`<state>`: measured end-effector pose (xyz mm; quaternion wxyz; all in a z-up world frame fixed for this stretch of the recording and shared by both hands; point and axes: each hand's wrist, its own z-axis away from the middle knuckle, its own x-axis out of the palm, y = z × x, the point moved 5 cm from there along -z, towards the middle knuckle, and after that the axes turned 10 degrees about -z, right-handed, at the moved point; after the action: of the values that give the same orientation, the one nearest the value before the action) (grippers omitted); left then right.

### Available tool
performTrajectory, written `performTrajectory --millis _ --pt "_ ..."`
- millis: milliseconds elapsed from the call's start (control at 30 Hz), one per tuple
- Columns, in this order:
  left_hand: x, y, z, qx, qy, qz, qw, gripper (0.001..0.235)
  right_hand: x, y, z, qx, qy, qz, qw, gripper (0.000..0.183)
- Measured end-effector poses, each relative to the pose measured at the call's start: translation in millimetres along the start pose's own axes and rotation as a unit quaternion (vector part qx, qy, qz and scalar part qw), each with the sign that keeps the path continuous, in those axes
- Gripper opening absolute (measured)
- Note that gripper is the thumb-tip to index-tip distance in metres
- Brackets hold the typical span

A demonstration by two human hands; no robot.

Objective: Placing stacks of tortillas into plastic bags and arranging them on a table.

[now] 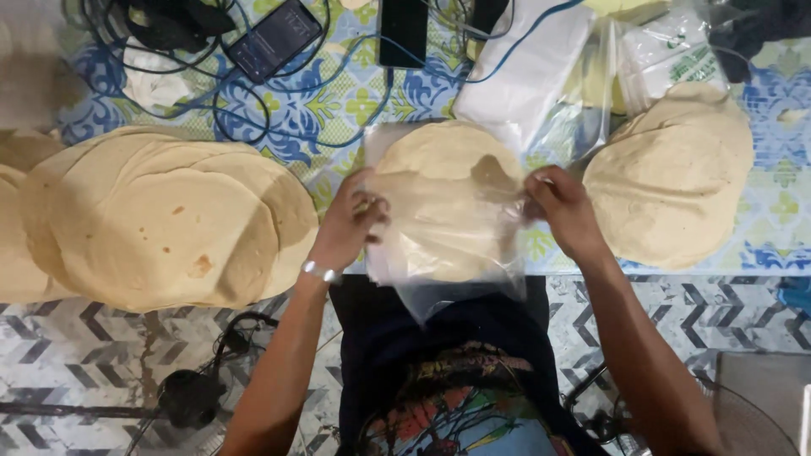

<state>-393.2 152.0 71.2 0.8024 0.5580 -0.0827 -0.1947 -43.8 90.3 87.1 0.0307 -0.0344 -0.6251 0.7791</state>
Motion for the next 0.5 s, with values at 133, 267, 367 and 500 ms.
performTrajectory --millis 133,267,367,500 --pt "-7.2 -22.6 -2.4 -0.017 -0.039 0.029 0.999 0.059 -10.5 -8.8 13.8 0.104 0.096 -0.080 0.987 0.016" --pt "-4.0 -33.3 -39.6 0.100 0.024 -0.034 0.994 0.054 -9.4 -10.9 -12.5 0.089 0.109 -0.074 0.987 0.015" --pt "-4.5 -26.9 -52.9 0.095 0.118 -0.152 0.977 0.049 -23.3 22.5 -34.2 0.060 0.094 -0.019 0.994 0.016" --pt "2.5 -30.9 -60.1 0.125 0.184 -0.160 0.962 0.047 -27.0 41.8 -46.2 0.097 0.114 0.007 0.989 0.016"
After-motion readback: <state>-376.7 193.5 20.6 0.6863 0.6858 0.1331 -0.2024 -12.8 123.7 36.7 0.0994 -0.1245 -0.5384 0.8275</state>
